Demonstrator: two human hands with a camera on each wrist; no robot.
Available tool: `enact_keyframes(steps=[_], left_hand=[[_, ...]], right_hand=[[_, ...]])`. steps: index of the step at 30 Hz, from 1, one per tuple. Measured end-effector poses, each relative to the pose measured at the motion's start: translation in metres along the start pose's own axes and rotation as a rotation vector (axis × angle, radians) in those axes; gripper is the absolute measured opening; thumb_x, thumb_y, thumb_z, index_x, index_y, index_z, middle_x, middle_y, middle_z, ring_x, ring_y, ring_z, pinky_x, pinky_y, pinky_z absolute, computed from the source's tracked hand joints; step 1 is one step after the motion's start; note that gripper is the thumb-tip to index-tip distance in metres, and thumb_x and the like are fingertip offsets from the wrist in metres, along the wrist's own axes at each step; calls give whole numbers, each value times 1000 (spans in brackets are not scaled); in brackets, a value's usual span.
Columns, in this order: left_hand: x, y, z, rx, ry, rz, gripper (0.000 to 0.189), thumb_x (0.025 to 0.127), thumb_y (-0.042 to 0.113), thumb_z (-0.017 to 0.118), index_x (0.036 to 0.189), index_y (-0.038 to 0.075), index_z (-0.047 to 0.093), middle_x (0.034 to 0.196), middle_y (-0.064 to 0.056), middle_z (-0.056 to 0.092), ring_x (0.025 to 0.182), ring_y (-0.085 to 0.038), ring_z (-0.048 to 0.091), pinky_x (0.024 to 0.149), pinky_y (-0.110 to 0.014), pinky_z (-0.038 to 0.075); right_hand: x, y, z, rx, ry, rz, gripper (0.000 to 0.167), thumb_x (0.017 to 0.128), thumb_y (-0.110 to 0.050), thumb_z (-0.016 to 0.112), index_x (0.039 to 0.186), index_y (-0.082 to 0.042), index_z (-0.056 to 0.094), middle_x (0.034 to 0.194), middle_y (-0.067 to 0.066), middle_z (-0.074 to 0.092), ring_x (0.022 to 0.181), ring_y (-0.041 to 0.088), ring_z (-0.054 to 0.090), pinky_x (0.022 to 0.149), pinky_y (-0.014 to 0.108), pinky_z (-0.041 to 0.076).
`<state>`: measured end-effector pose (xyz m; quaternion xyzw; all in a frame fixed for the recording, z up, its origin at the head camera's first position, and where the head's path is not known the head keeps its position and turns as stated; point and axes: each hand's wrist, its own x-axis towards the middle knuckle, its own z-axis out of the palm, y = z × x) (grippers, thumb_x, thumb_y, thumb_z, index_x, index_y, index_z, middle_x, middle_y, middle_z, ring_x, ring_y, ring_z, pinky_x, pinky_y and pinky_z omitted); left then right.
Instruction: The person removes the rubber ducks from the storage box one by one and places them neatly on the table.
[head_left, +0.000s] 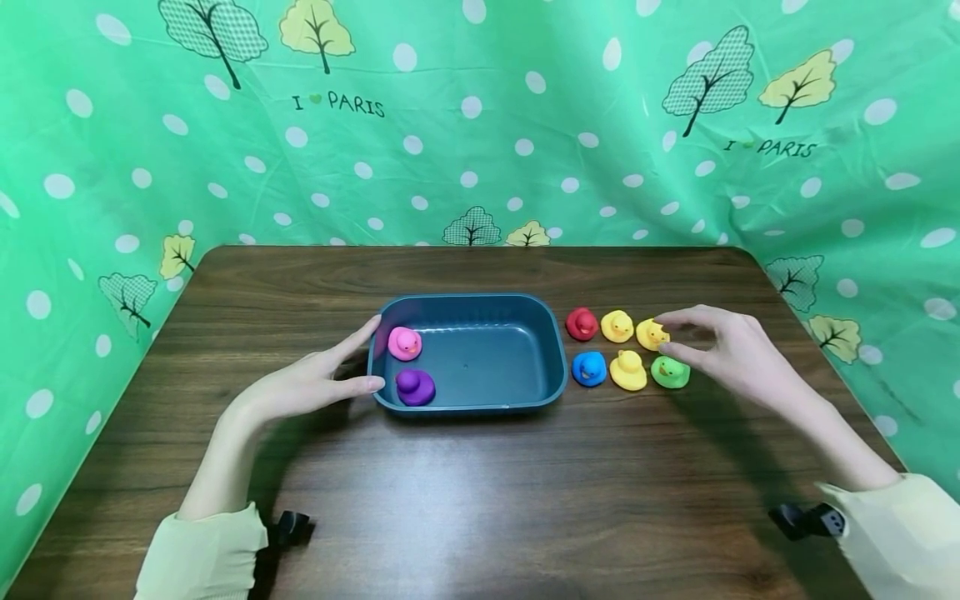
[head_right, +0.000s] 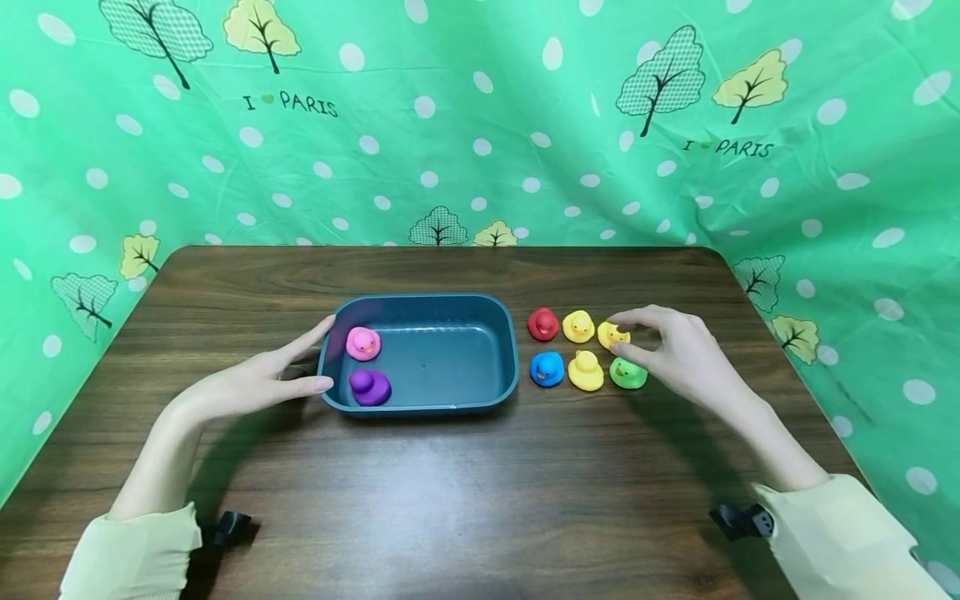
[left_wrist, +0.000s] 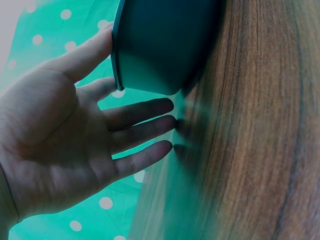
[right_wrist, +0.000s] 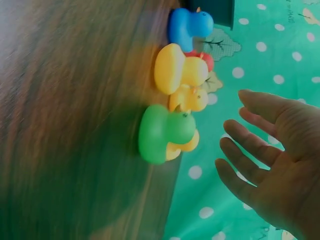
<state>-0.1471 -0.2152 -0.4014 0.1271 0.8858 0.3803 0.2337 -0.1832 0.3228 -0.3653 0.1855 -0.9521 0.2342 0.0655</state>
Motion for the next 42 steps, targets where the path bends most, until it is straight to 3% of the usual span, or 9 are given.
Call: enact_keyframes(steps=[3,20,24,32,37,42], left_hand=[[0,1,0,-7,1,3,87,100,56,60,164,46,1,175,-1,9,161,-39,13,123,-69,24],[-1,-1,0,-23,0,10,87,100,55,60,164,45,2,175,-2,11,161,-39,14,122,-69,26],[-1,-1,1,-25,-2,9,87,99,56,60,164,46,2,175,-2,12,161,-39,14,122,-69,27],[-1,0,1,-23,-1,10,88,99,58,60,164,46,2,175,-2,12,161,-39,15,122,-69,26],[-1,1,1,-25,-1,9,88,99,58,60,163,46,2,175,-2,13,161,-39,15,121,-70,26],[-2,1,1,-24,0,9,89,98,60,60,163,46,2,175,-3,13,161,-39,15,121,-70,26]], right_hand=[[4,-6,1,16,23,-20,31,86,-17,84,116,-19,78,111,4,78,92,-20,55,76,3,43],[20,-40,8,60,77,-72,33,87,-17,83,119,-18,76,117,0,76,101,-16,56,72,4,46],[25,-46,13,71,76,-79,33,88,-19,83,121,-20,76,119,-1,76,100,-11,58,77,5,45],[31,-61,20,100,76,-117,36,89,-20,83,123,-21,75,120,-2,76,112,13,66,89,4,43],[34,-71,23,117,71,-135,37,88,-18,83,123,-24,75,120,-1,76,110,17,68,82,8,46],[38,-77,29,139,57,-136,36,89,-21,83,123,-25,75,119,-4,75,109,14,68,86,9,46]])
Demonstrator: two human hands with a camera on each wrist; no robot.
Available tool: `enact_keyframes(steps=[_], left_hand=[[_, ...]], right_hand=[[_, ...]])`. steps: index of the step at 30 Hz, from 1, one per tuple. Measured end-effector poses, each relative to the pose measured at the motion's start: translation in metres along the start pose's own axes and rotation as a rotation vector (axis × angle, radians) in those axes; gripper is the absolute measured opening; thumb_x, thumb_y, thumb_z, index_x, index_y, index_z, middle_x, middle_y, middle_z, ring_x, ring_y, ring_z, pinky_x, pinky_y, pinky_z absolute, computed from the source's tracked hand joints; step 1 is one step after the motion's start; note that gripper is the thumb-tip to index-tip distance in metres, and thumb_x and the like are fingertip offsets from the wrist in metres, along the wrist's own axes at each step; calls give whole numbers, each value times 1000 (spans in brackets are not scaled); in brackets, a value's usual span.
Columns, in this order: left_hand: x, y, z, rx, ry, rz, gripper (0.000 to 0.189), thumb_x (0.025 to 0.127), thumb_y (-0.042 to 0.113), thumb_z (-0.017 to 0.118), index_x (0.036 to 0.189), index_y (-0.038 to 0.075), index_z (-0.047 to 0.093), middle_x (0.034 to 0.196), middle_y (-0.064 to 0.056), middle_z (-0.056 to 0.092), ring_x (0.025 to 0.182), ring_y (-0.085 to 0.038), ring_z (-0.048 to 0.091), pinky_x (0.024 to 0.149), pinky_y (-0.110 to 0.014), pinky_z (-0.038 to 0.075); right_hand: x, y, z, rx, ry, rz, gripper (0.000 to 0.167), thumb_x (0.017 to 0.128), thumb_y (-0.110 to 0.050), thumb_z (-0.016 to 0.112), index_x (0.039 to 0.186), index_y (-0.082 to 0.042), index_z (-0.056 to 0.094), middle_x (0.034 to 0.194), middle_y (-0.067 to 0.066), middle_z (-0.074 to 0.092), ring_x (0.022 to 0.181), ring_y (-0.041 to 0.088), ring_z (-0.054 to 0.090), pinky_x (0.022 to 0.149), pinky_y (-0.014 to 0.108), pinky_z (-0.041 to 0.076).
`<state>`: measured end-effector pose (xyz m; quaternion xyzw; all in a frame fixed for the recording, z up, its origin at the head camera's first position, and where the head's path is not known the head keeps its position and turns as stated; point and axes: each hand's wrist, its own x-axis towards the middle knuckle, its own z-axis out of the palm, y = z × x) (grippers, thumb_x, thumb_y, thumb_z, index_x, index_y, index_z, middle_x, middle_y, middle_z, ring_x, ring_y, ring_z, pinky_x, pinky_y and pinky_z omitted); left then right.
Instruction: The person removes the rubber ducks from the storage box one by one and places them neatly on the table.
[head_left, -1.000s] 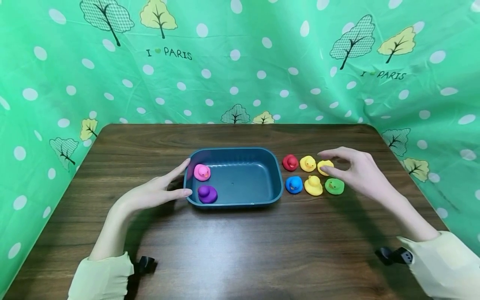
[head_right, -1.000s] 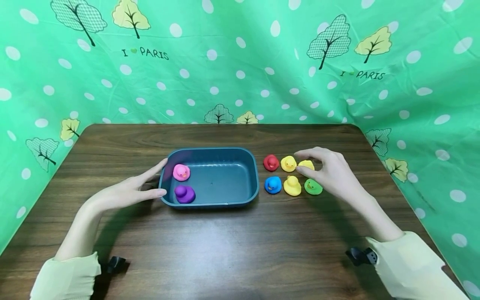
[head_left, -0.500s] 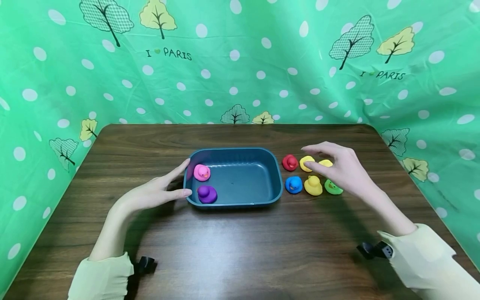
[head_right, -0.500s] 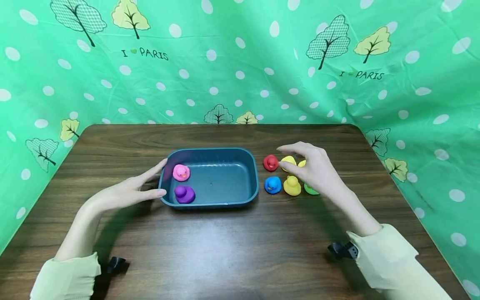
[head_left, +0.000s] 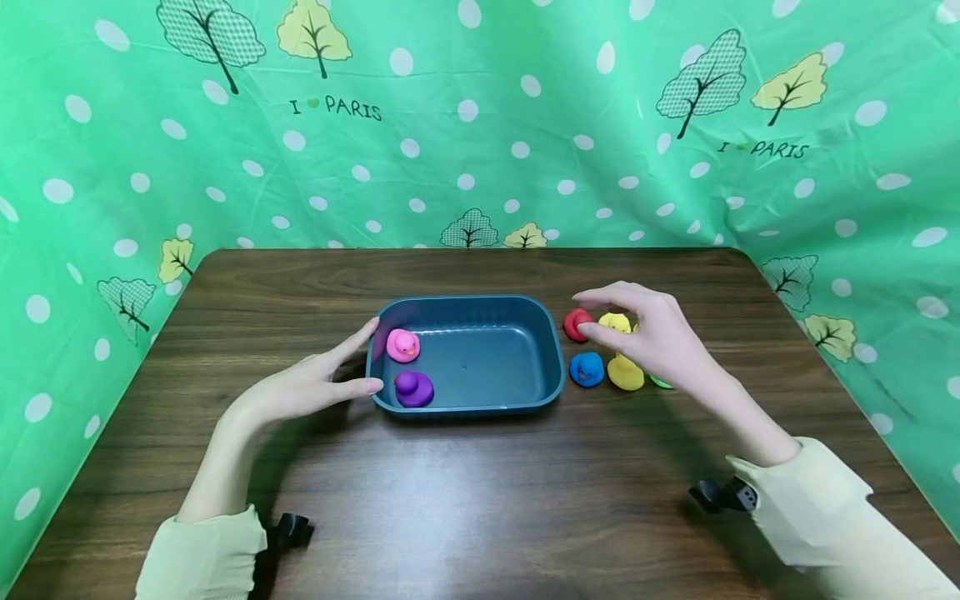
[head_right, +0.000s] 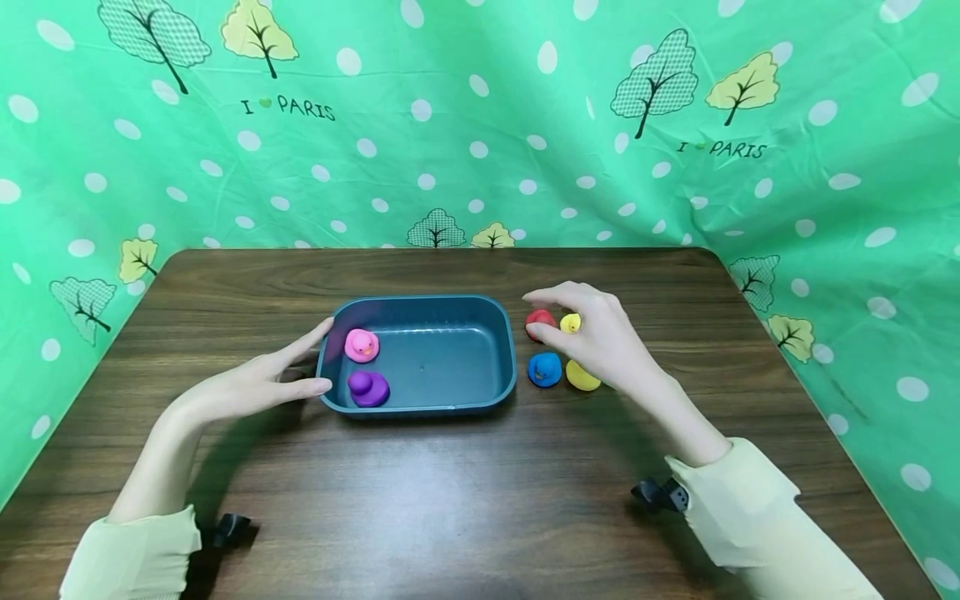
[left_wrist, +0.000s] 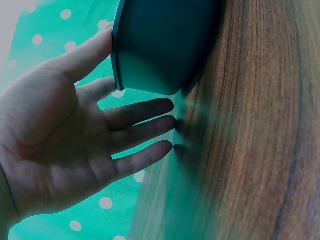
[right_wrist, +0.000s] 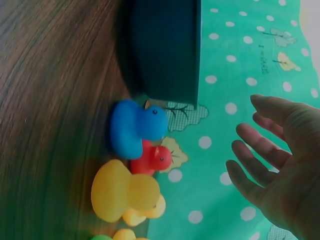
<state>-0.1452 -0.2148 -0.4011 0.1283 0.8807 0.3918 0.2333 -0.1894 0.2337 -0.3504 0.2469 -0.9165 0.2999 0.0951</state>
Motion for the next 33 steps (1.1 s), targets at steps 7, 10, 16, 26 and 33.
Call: enact_keyframes(steps=[7,10,16,26,33], left_hand=[[1,0,0,11,-2,0,88,99,59,59,163,46,2,175,-2,11,161,-40,15,122,-69,26],[1,0,0,13,-2,0,88,99,59,59,163,46,2,175,-2,11,161,-40,15,122,-69,26],[1,0,0,7,0,-1,87,99,58,60,163,46,2,175,-2,11,161,-40,15,122,-69,26],[1,1,0,-8,-6,-14,86,100,56,59,163,48,1,175,-3,10,161,-41,14,120,-71,27],[0,2,0,-7,-4,-7,86,100,55,59,163,47,1,175,-3,11,161,-40,14,121,-69,26]], right_hand=[[5,-3,9,12,-4,-28,35,88,-19,83,122,-24,76,119,-4,76,108,11,67,89,12,47],[8,-6,13,13,-9,-47,35,88,-18,83,123,-22,76,120,-3,76,110,14,68,87,13,49],[11,-12,21,48,-11,-77,36,87,-17,84,122,-18,76,118,-1,76,105,17,68,79,13,51],[18,-22,33,111,-23,-128,34,88,-14,83,121,-17,76,114,4,77,105,22,71,82,19,53],[21,-28,39,120,-45,-101,33,89,-18,82,121,-19,76,114,4,77,90,17,64,72,28,50]])
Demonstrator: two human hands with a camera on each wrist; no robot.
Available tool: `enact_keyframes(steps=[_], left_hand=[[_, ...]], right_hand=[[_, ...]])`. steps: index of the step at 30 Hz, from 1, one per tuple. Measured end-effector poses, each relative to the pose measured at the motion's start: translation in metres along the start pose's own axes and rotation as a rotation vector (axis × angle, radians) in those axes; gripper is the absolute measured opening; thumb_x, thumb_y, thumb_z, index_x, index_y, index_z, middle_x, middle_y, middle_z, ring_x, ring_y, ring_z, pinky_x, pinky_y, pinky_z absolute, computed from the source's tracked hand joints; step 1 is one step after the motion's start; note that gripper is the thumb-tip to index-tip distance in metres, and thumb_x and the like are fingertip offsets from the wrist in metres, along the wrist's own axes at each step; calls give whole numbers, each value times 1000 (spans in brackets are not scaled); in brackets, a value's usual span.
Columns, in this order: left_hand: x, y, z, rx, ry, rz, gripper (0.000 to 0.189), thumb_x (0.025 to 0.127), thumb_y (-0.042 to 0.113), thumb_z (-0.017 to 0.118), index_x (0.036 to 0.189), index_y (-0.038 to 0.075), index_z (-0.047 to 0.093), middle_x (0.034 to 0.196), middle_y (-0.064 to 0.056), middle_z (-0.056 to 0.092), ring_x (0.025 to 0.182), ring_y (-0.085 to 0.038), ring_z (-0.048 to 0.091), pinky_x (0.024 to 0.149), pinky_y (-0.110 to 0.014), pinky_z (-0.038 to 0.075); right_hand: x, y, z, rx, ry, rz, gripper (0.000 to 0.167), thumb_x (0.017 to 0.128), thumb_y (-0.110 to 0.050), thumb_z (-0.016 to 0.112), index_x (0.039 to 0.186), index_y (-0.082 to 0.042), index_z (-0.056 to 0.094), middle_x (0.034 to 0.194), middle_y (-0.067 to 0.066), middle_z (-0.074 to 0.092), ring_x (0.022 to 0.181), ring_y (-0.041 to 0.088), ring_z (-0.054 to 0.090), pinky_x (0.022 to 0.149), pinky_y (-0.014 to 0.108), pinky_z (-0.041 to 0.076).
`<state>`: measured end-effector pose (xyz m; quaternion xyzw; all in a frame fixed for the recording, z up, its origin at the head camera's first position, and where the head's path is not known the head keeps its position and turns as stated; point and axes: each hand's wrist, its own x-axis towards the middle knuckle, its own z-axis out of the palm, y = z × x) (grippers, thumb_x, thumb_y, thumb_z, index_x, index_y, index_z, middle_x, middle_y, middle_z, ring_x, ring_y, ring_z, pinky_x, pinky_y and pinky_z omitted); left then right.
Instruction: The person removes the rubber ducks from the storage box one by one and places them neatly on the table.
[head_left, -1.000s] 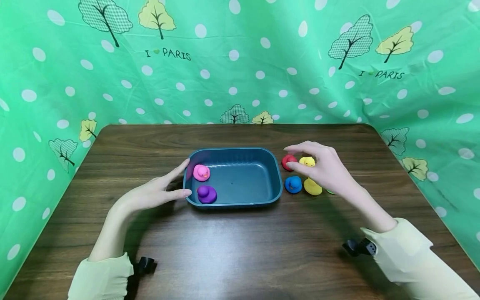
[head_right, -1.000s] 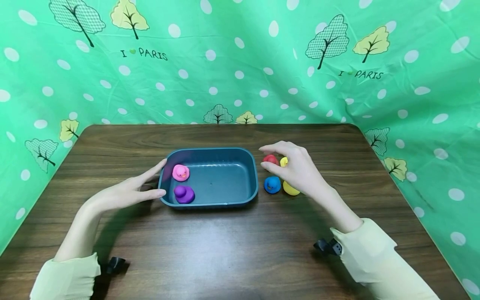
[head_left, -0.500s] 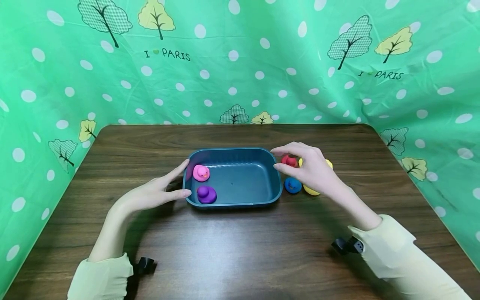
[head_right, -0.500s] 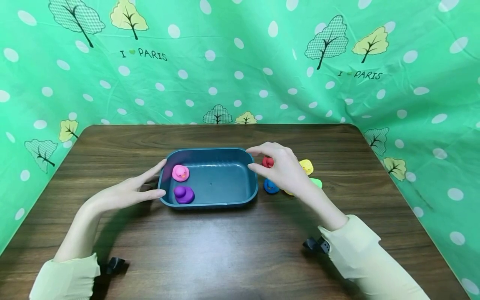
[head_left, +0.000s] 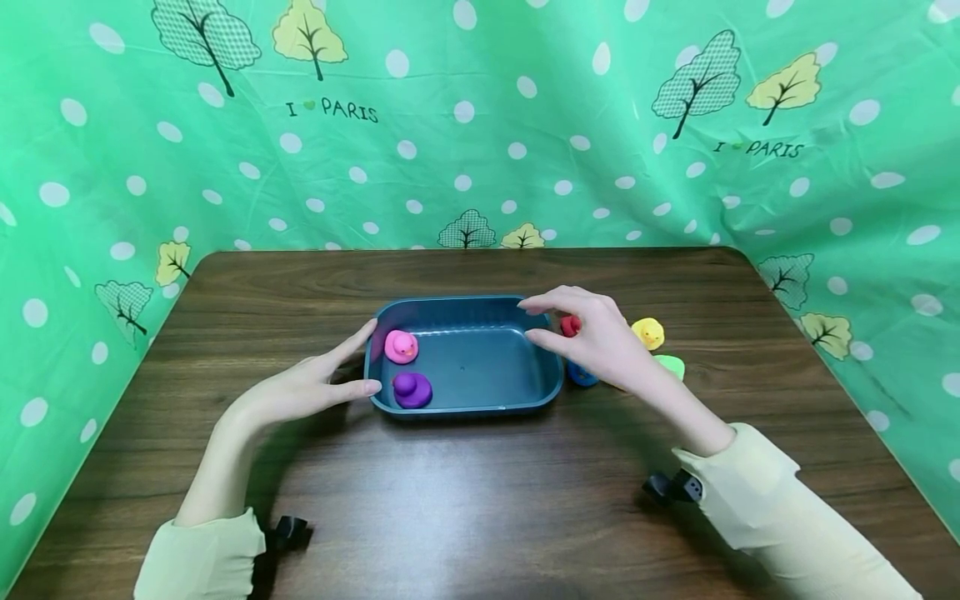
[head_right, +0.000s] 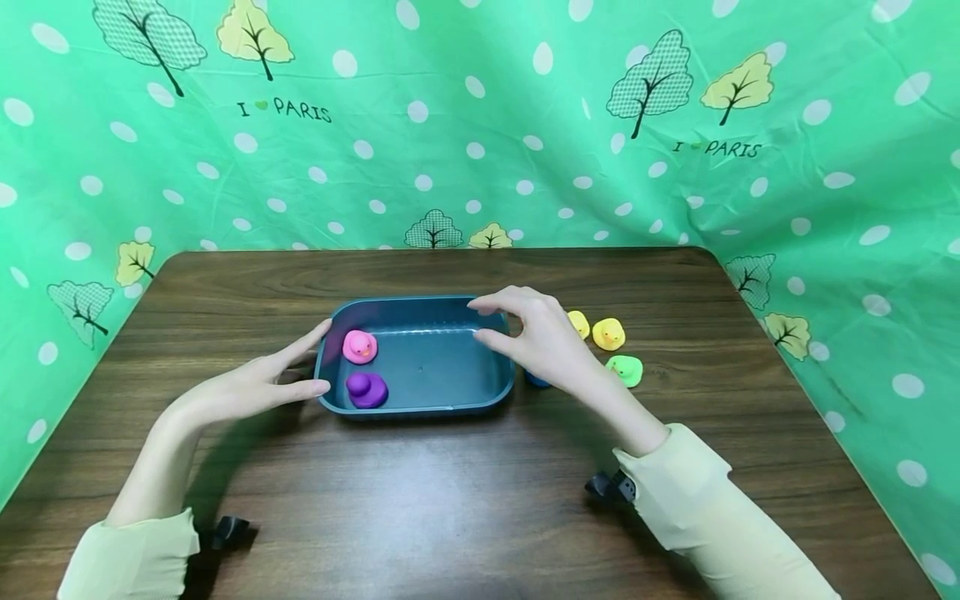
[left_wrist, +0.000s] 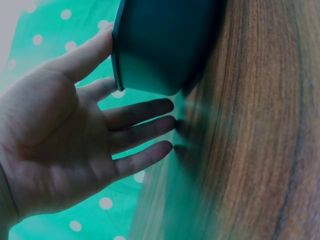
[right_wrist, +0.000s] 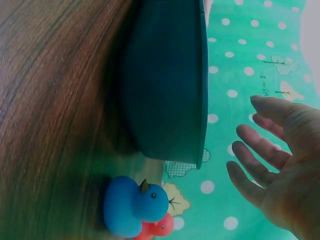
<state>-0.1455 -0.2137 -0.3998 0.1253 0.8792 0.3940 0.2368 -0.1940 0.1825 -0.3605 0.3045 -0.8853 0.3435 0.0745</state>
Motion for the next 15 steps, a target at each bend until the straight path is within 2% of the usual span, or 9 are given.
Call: enact_keyframes(steps=[1,5,8,11,13,15], left_hand=[[0,0,0,0,0,1,86,100,55,59,163,47,1,175,-3,11,161,-40,14,121,-69,26],[0,0,0,-2,-2,-2,86,100,56,59,163,47,1,175,-3,11,161,-40,14,121,-70,26],[0,0,1,-4,-5,-10,87,100,56,59,163,47,1,175,-2,11,161,-40,13,121,-70,26],[0,0,1,0,-5,-10,87,100,57,59,163,47,1,175,-2,11,161,-40,13,122,-70,25],[0,0,0,2,-5,-6,87,100,57,59,163,46,1,175,-3,11,161,-40,13,122,-70,25],[0,0,0,4,-3,-2,87,100,56,59,163,46,0,175,-4,12,161,-40,14,121,-70,26]], right_hand=[[0,-1,1,-3,-1,-1,33,89,-19,82,121,-19,76,114,3,77,89,18,63,70,30,50],[2,-4,3,-3,-17,11,33,89,-20,82,122,-19,76,115,1,77,99,17,68,81,39,57],[4,-8,5,5,-30,25,34,90,-21,82,123,-19,76,117,2,77,106,16,68,86,42,57],[7,-11,8,10,-33,23,34,90,-21,81,123,-20,75,116,3,77,103,16,68,77,37,54],[10,-13,11,13,-32,14,34,90,-21,81,124,-20,75,116,3,77,104,16,68,78,34,53],[12,-15,13,17,-34,5,34,91,-21,81,124,-19,75,116,2,77,106,16,69,85,34,56]])
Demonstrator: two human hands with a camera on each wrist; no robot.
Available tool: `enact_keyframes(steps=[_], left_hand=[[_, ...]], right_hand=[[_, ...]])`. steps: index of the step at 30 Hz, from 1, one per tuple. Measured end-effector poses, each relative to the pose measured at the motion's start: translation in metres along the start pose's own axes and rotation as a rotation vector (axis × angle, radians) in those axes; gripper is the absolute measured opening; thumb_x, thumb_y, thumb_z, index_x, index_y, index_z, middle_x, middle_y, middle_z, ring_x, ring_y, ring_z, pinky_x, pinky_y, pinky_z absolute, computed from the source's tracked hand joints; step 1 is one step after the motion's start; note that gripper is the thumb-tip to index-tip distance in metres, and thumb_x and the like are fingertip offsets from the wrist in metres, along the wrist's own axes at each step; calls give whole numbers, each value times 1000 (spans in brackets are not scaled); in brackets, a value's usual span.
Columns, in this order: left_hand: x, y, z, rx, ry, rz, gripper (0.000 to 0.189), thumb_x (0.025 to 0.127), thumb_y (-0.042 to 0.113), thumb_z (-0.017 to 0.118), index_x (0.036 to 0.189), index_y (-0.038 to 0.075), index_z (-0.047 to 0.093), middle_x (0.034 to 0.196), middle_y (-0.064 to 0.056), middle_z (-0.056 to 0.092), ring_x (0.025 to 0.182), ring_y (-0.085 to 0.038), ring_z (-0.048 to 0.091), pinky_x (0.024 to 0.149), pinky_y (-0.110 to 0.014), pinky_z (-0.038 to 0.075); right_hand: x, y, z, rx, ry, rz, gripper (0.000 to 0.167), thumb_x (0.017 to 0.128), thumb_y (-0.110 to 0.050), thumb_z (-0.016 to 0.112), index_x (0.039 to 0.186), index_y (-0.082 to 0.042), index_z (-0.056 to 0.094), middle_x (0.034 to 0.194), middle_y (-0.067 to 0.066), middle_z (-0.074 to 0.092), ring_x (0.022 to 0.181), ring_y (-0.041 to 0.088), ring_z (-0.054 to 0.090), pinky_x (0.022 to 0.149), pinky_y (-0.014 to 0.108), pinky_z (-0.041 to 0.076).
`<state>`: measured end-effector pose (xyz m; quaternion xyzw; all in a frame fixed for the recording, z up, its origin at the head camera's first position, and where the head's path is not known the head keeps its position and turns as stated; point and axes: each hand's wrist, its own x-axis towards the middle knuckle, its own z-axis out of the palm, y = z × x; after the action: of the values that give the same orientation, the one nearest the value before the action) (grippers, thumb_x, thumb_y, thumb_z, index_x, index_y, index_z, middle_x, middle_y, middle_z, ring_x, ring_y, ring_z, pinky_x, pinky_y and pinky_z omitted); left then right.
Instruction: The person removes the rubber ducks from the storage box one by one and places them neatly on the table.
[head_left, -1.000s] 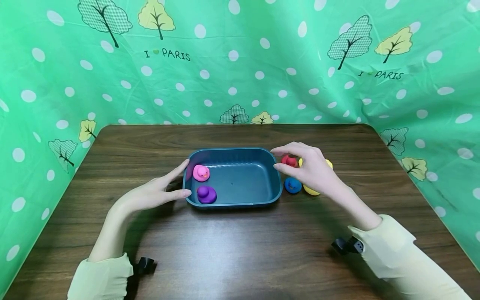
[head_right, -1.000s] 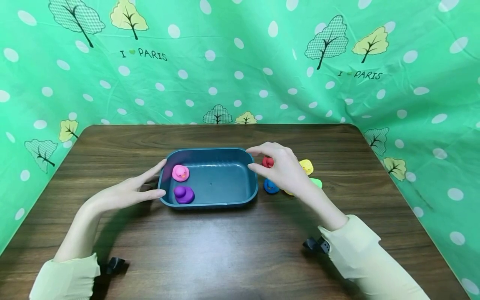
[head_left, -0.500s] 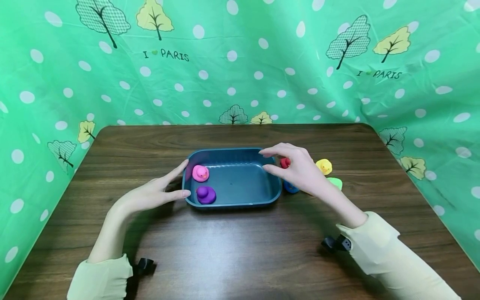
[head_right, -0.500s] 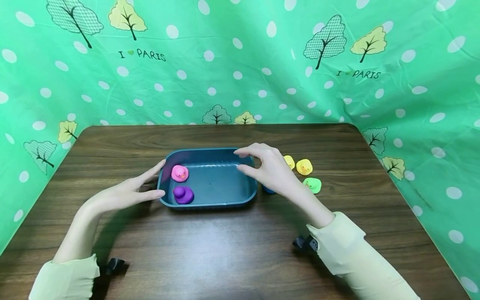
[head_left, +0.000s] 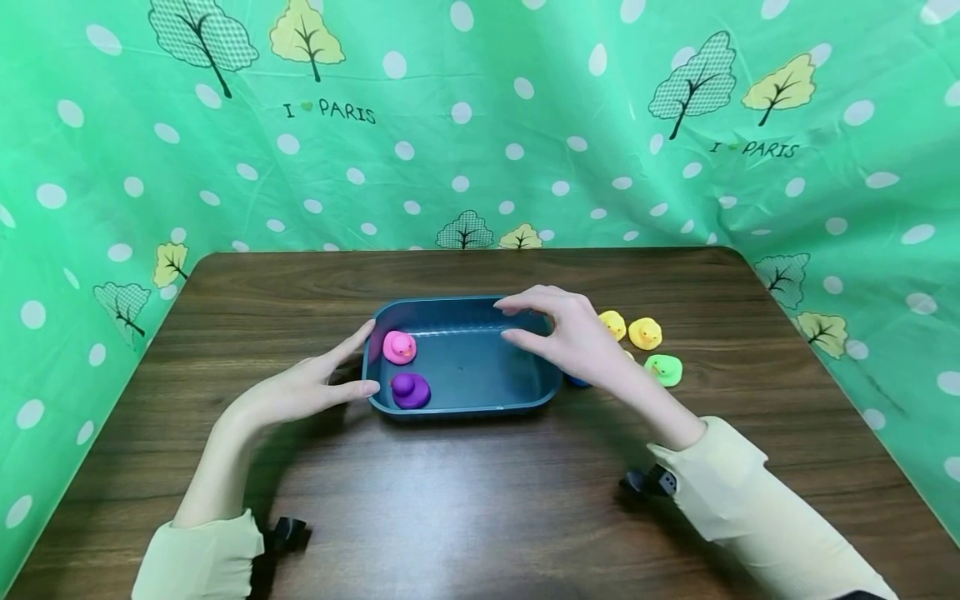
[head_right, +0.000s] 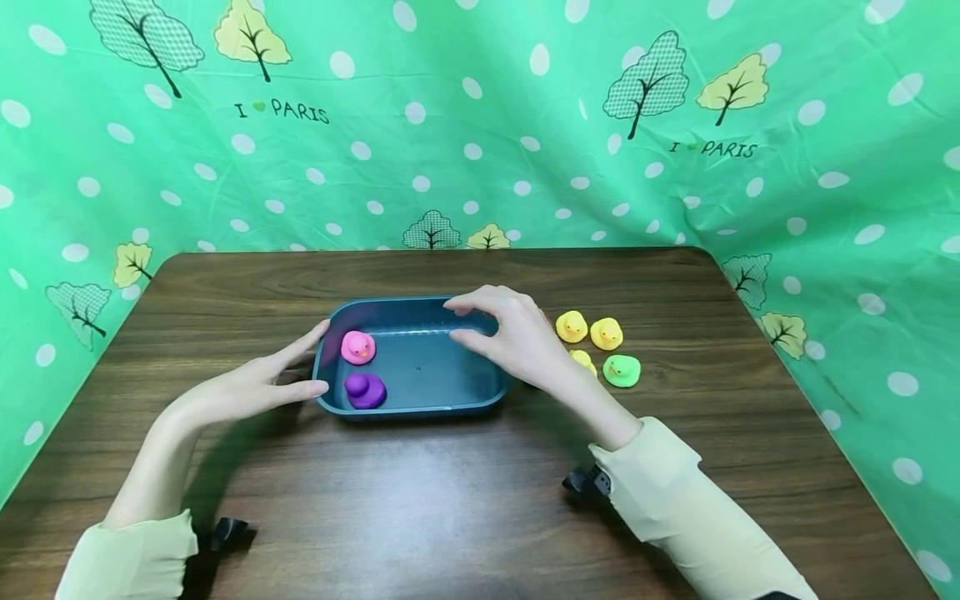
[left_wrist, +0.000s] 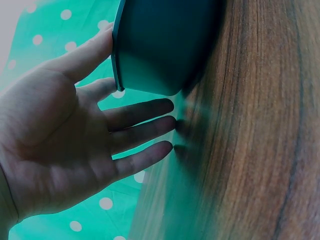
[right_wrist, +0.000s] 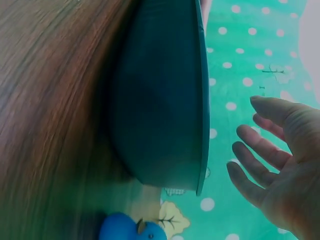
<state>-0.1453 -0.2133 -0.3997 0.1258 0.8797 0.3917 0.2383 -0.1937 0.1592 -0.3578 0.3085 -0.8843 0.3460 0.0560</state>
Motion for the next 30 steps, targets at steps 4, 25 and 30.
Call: enact_keyframes(steps=[4,25,30], left_hand=[[0,0,1,-4,0,-1,88,99,57,60,163,47,0,175,-5,13,161,-40,14,122,-69,26],[1,-1,2,-13,-2,-13,86,100,56,59,163,48,0,176,-3,9,160,-42,13,120,-72,27],[1,-1,0,-13,-5,-15,86,100,56,59,163,48,0,176,-4,9,160,-44,13,119,-73,27]], right_hand=[[4,-3,5,24,-9,-12,35,91,-20,80,125,-16,74,117,4,76,112,18,69,98,44,56],[20,-17,29,62,-56,-50,36,90,-22,81,125,-14,74,118,2,76,112,15,68,97,42,57],[23,-21,33,61,-69,-45,36,91,-24,81,125,-17,75,119,2,76,112,14,67,96,39,56]])
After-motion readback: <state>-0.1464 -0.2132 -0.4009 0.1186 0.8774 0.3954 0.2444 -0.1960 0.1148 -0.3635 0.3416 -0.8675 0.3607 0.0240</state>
